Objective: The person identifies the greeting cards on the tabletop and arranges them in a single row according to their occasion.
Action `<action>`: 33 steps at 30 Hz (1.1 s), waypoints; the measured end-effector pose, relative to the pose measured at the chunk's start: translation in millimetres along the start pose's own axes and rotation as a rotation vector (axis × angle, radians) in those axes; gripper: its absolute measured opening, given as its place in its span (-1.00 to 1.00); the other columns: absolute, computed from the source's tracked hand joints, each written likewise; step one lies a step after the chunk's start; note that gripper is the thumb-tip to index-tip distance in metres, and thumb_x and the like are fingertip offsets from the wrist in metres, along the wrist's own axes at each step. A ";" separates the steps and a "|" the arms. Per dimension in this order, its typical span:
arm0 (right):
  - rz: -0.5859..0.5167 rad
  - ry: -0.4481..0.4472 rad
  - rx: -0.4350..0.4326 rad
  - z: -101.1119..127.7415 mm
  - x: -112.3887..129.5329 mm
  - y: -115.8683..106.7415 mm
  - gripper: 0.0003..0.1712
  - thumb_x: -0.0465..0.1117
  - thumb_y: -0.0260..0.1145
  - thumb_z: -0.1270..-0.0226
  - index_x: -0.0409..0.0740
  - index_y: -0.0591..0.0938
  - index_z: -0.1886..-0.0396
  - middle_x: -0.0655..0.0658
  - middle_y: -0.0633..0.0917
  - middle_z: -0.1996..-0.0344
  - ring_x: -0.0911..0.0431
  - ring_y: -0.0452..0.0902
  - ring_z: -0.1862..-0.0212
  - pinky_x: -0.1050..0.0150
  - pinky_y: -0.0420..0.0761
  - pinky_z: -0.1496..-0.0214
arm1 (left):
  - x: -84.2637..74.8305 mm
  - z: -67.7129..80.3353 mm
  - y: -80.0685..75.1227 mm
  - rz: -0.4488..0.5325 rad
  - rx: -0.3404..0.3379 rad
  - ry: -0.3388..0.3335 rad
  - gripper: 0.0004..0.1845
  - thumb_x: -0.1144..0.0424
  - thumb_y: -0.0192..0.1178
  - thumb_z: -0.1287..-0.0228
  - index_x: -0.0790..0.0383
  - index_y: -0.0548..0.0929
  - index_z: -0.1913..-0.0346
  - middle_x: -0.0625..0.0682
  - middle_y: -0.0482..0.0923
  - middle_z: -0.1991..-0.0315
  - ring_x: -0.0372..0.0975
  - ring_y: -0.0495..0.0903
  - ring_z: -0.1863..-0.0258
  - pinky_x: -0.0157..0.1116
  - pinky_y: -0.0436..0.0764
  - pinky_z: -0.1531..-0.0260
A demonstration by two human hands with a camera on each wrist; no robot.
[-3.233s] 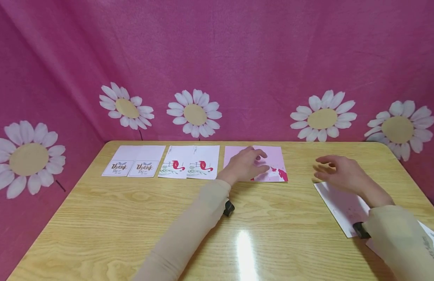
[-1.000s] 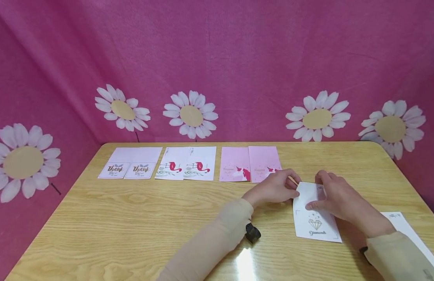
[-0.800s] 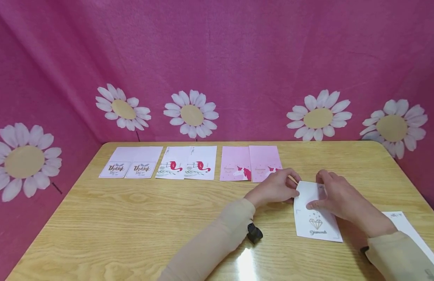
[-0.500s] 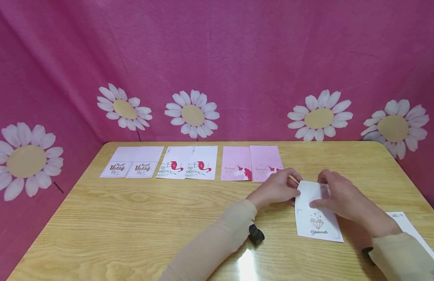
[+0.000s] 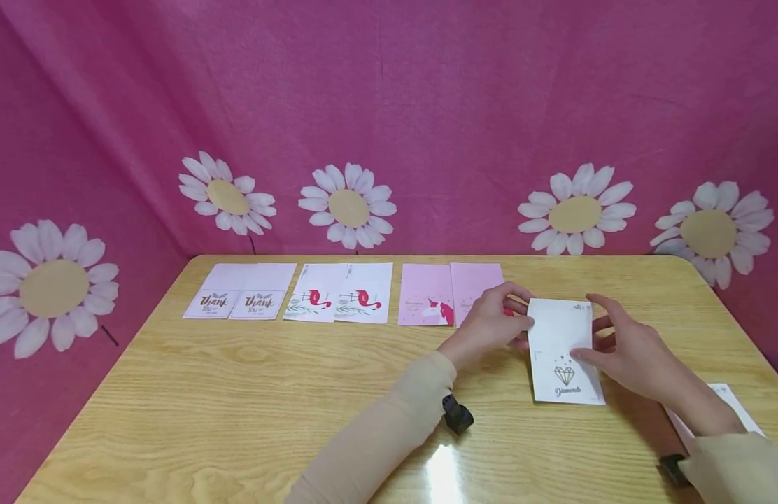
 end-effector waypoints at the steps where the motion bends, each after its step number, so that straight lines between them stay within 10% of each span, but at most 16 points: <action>1: -0.005 -0.001 -0.009 0.5 -0.2 -0.2 0.14 -0.08 0.56 -0.22 -0.37 0.05 -0.55 -0.56 0.64 0.02 -0.31 0.71 0.12 -0.08 0.73 0.23 | 0.5 -0.4 -0.9 0.030 -0.006 -0.006 -0.72 0.39 0.32 -0.24 0.02 0.66 0.03 -0.13 0.67 0.24 -0.41 0.59 0.36 -0.46 0.64 0.33; 10: -0.120 -0.028 -0.076 4.4 2.9 -0.1 0.10 -0.27 0.54 -0.21 -0.30 0.07 -0.58 -0.43 0.71 0.15 0.61 0.44 0.30 0.39 0.57 0.44 | -1.1 -3.2 -12.4 0.216 -0.074 -0.005 -0.71 0.44 0.35 -0.27 0.05 0.66 0.02 -0.14 0.66 0.24 -0.21 0.73 0.37 -0.26 0.76 0.40; 21: -0.371 -0.030 -0.119 6.9 1.3 -3.3 -0.04 -0.40 0.43 -0.31 -0.09 0.17 -0.60 0.33 0.66 0.33 0.38 0.65 0.34 0.37 0.67 0.41 | 1.6 -14.9 -25.2 0.389 -0.129 -0.035 -0.71 0.43 0.36 -0.26 0.03 0.66 0.04 -0.17 0.62 0.27 0.05 0.78 0.35 0.06 0.77 0.29; 33: -0.614 0.096 -0.127 4.0 -10.0 -6.4 -0.26 -0.33 0.37 -0.40 0.21 0.38 -0.48 0.31 0.75 0.30 0.26 0.76 0.36 0.32 0.74 0.37 | -4.5 -28.7 -38.2 0.374 -0.106 0.005 -0.71 0.41 0.33 -0.31 0.09 0.65 -0.05 -0.13 0.63 0.23 -0.04 0.78 0.25 -0.16 0.79 0.30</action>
Point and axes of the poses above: each hand's wrist, its own z-axis away from the middle knuckle, its own y-axis out of the palm, x = y × z, the point moved 9 cm from there along -z, towards the middle knuckle
